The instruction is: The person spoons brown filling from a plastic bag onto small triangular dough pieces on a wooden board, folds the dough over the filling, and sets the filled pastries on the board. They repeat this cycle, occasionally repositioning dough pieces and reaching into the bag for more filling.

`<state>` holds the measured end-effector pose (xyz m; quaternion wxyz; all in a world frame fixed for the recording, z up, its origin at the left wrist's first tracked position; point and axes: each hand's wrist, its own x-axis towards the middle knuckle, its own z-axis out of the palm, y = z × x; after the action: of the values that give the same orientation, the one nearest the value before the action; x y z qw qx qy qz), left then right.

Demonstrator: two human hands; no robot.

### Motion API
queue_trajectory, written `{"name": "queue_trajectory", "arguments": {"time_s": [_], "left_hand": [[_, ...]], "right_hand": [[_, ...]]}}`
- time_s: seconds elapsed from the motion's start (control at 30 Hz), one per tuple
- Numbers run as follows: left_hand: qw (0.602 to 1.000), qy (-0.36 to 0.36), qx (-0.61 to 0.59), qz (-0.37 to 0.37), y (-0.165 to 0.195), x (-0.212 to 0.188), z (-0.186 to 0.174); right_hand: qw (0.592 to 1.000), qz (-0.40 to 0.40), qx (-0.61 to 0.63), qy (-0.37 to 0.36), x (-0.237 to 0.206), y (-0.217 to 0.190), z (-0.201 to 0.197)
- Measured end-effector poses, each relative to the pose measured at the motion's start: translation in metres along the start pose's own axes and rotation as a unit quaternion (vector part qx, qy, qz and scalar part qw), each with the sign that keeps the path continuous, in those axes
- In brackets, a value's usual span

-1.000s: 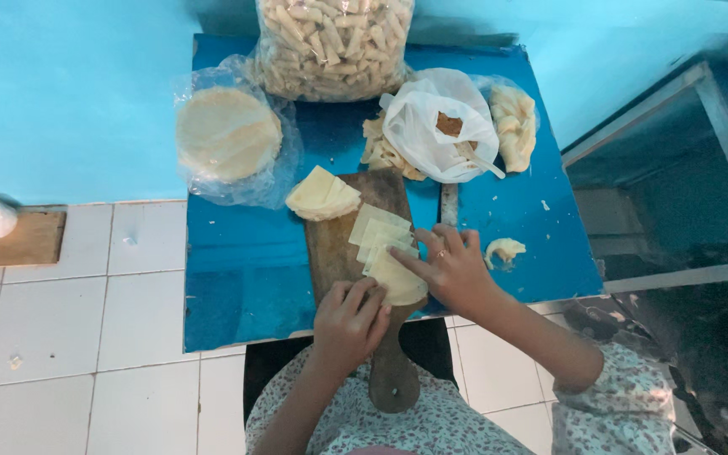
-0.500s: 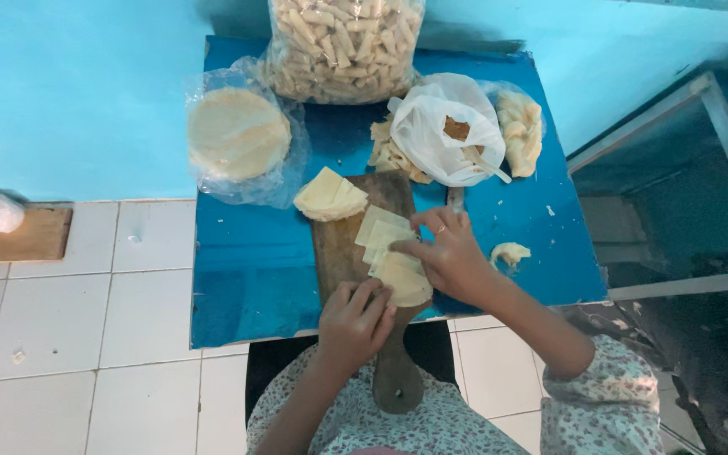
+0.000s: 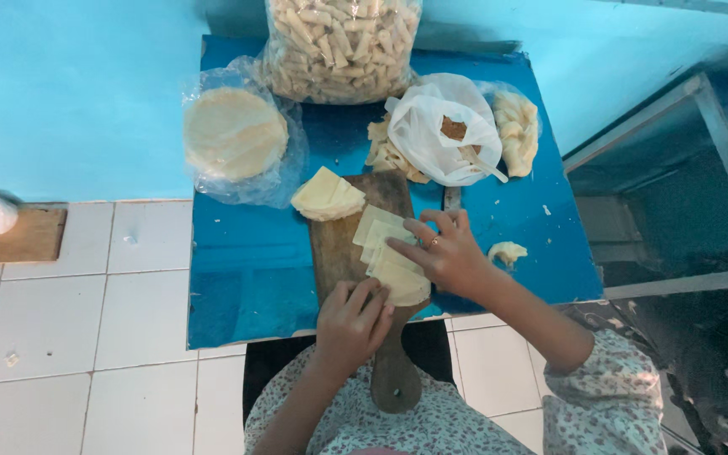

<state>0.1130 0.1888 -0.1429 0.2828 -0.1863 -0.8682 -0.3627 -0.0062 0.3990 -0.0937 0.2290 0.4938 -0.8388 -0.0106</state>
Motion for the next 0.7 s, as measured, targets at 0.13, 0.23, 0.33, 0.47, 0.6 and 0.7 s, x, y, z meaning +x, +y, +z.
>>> {"name": "queue_trajectory", "arguments": {"time_s": [0.13, 0.23, 0.33, 0.47, 0.6, 0.7], "left_hand": [[1.0, -0.001, 0.001, -0.002, 0.0, -0.001, 0.002], [1.0, 0.004, -0.002, 0.001, -0.002, -0.001, 0.003], [1.0, -0.004, 0.002, -0.002, -0.002, -0.002, 0.004], [1.0, 0.004, -0.005, -0.009, -0.001, -0.001, 0.004], [0.998, -0.009, -0.043, -0.042, -0.002, -0.001, 0.0], [0.998, -0.016, -0.035, -0.048, -0.005, 0.006, -0.006]], "right_hand": [[0.999, 0.005, 0.025, -0.03, 0.008, -0.004, 0.006], [0.998, 0.005, 0.02, -0.057, 0.008, -0.003, 0.005], [0.996, -0.015, -0.036, -0.081, 0.004, 0.001, 0.003], [0.994, 0.0, -0.077, -0.072, 0.002, 0.004, 0.003], [0.999, 0.021, 0.009, -0.048, 0.003, 0.003, 0.003], [0.999, -0.026, -0.004, -0.047, 0.005, 0.004, 0.002]]}}
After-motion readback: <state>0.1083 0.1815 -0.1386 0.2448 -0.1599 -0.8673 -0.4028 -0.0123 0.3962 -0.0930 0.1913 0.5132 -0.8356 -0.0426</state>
